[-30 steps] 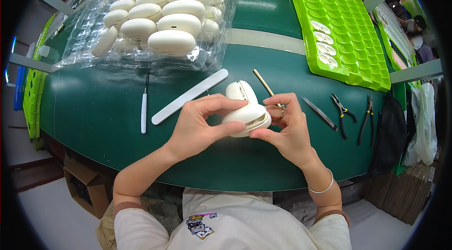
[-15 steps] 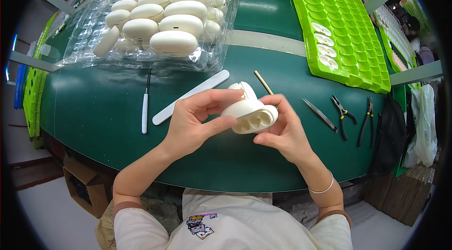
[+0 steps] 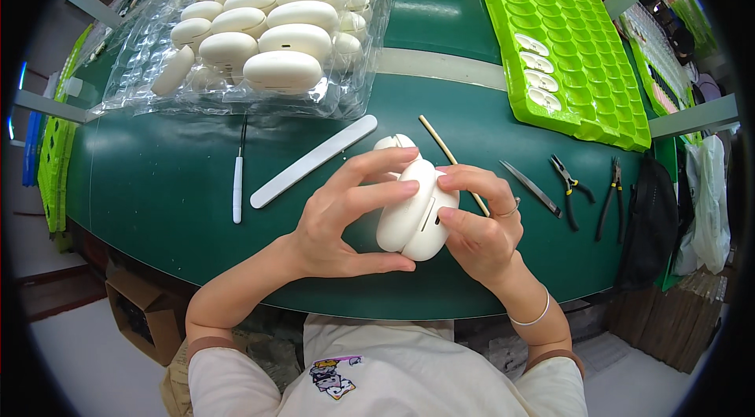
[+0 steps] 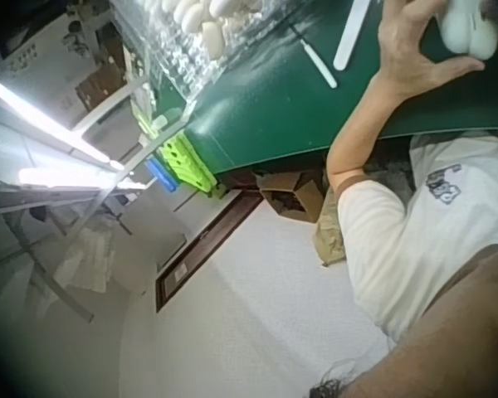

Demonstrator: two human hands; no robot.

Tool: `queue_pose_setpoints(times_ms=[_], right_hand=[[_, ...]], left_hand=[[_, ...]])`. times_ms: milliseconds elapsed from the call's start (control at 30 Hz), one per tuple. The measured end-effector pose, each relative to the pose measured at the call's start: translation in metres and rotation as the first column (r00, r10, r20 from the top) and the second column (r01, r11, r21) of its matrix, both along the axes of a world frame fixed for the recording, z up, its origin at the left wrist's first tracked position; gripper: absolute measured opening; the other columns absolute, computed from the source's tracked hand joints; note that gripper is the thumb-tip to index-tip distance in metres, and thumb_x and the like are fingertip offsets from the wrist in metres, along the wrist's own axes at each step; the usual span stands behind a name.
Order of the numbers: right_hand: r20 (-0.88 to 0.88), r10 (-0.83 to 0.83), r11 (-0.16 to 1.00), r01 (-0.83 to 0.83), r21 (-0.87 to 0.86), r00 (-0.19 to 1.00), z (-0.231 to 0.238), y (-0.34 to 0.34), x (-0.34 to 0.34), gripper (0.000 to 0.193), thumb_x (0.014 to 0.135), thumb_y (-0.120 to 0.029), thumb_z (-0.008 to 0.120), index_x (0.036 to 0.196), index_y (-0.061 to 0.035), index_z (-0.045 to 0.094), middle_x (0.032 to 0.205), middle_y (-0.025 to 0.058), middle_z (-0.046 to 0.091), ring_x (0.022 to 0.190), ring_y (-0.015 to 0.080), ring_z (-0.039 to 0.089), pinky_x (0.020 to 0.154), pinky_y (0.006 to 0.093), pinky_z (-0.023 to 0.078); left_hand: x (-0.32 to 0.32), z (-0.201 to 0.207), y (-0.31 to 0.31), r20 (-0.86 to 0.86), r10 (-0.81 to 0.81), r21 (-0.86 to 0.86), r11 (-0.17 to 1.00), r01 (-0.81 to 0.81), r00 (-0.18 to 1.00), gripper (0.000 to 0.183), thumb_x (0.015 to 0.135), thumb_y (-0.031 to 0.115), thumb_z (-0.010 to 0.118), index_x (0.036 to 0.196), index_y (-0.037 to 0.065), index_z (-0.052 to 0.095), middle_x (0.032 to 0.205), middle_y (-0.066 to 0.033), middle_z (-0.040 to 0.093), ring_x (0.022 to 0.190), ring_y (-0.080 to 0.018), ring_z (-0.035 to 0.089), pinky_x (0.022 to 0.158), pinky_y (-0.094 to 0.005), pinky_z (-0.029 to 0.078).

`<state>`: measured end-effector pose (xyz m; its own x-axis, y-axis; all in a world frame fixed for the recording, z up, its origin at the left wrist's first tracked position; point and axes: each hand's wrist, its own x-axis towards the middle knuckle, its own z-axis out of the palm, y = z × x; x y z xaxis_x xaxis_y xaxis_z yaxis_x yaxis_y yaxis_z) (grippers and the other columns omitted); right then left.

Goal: The person assembles white plastic electronic cases by opening them, inserting small red circuit boards into the bottom halves, and closing the lids. The person handles the cases one at a time, using a wooden stick to assist with placement, and places the finished units into a green tray.

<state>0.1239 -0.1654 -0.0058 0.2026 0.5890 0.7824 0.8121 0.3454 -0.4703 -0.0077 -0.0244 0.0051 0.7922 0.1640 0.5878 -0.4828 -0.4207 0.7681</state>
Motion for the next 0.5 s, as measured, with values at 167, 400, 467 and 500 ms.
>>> queue_pose_setpoints(times_ms=[167, 400, 467, 500], right_hand=[[-0.144, 0.03, 0.999, -0.034, -0.026, 0.989, -0.002, -0.002, -0.004, 0.038, 0.059, 0.008, 0.067, 0.089, -0.0084, 0.051, 0.1, 0.0149, 0.056, 0.088, 0.0288, 0.059, 0.07, 0.034, 0.052], [-0.581, 0.223, 0.966, -0.259, 0.022, 0.783, 0.003, 0.001, -0.01, 0.038, 0.069, 0.011, 0.06, 0.099, -0.0044, 0.044, 0.116, 0.0197, 0.048, 0.106, 0.0299, 0.052, 0.082, 0.0353, 0.05], [-0.806, 0.256, 0.936, -0.344, 0.07, 0.534, 0.011, -0.001, -0.014, 0.04, 0.074, 0.007, 0.059, 0.109, -0.0029, 0.042, 0.122, 0.0203, 0.044, 0.111, 0.0302, 0.049, 0.086, 0.0368, 0.048], [-0.888, 0.274, 0.897, -0.43, 0.098, 0.368, 0.013, -0.003, -0.012, 0.044, 0.076, 0.003, 0.058, 0.115, -0.0032, 0.039, 0.124, 0.0201, 0.043, 0.112, 0.0302, 0.048, 0.087, 0.0379, 0.047]], left_hand=[[0.0, -0.001, 0.001, -0.003, -0.004, 0.005, 1.0, 0.004, 1.0, 0.067, 0.057, 0.018, 0.083, 0.113, 0.009, 0.048, 0.121, -0.0199, 0.045, 0.103, -0.0299, 0.052, 0.083, -0.0358, 0.048], [-0.001, -0.004, -0.001, 0.06, 0.008, -0.035, 0.999, -0.006, 0.998, 0.067, 0.056, 0.017, 0.083, 0.112, 0.01, 0.047, 0.122, -0.0192, 0.043, 0.105, -0.0296, 0.051, 0.082, -0.0343, 0.048], [-0.001, -0.003, 0.0, 0.085, 0.034, -0.013, 0.999, -0.033, 0.996, 0.067, 0.056, 0.016, 0.083, 0.112, 0.01, 0.047, 0.121, -0.0194, 0.043, 0.105, -0.0296, 0.051, 0.082, -0.0341, 0.049], [-0.001, -0.003, 0.0, 0.094, 0.058, 0.025, 0.998, -0.061, 0.994, 0.067, 0.056, 0.016, 0.083, 0.111, 0.01, 0.047, 0.121, -0.0194, 0.043, 0.104, -0.0292, 0.051, 0.082, -0.0343, 0.048]])
